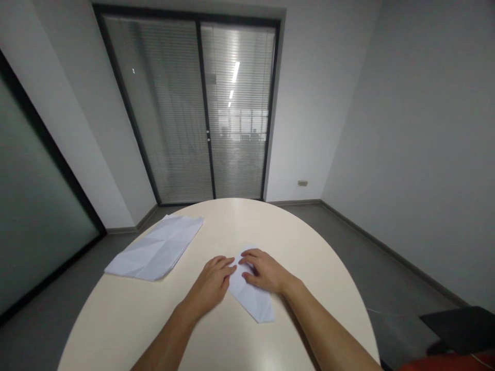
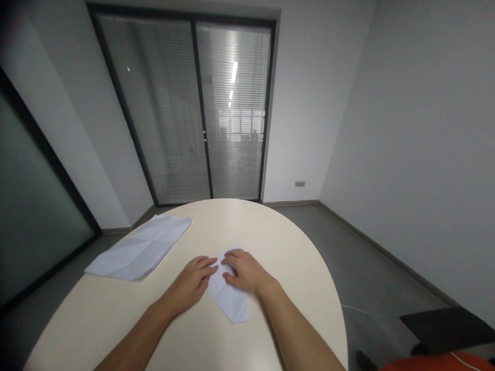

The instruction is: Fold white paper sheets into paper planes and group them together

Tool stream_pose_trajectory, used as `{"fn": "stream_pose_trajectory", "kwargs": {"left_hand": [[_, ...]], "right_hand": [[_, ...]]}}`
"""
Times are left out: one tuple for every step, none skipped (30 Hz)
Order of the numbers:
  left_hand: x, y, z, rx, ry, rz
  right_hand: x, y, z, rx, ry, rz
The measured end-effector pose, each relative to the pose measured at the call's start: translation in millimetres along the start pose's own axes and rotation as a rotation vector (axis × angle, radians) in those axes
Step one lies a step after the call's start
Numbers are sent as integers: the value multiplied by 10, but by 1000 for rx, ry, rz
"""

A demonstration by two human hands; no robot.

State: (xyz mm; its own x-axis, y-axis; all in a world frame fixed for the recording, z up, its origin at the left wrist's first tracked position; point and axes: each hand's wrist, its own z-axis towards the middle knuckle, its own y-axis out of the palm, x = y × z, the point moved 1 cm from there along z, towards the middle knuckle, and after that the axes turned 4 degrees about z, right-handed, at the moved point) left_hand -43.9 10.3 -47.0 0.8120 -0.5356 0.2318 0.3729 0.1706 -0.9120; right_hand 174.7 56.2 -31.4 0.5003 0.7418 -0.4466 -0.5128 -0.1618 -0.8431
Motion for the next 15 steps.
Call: {"fn": "stream_pose_trajectory", "kwargs": {"left_hand": [[10,-9,5,-3,10,-8],[21,-16,10,-9,18,-16],[32,-20,14,-17,23,-22],[41,-22,17,-26,26,-26],[49,-22,19,-35,28,-28],[55,-20,20,-44,28,-29],[58,-17,20,-51,29,-30],[61,-14,20,-56,28,-30],[63,-11,20,-59,26,-30],[64,-9,21,-60,26,-29],[66,-9,23,-60,25,-27],[68,-10,25,-58,25,-25],[71,-14,28,-58,25,-22],[74,-19,31,-59,24,-20],[78,-25,33,-59,23,-18]], "right_hand": [[10,11,-7,-14,14,-6],[16,17,-14,-35,36,-15],[19,19,-20,-59,65,-25],[20,16,-25,-82,96,-34],[19,11,-29,-101,127,-42],[18,4,-31,-115,153,-49],[17,-3,-33,-122,176,-56],[18,-8,-35,-122,200,-63],[21,-12,-35,-119,222,-68],[25,-14,-35,-116,243,-72],[30,-14,-33,-114,259,-74],[35,-12,-31,-113,271,-74],[39,-9,-28,-111,278,-74],[41,-5,-24,-110,280,-73],[43,0,-20,-108,279,-72]]}}
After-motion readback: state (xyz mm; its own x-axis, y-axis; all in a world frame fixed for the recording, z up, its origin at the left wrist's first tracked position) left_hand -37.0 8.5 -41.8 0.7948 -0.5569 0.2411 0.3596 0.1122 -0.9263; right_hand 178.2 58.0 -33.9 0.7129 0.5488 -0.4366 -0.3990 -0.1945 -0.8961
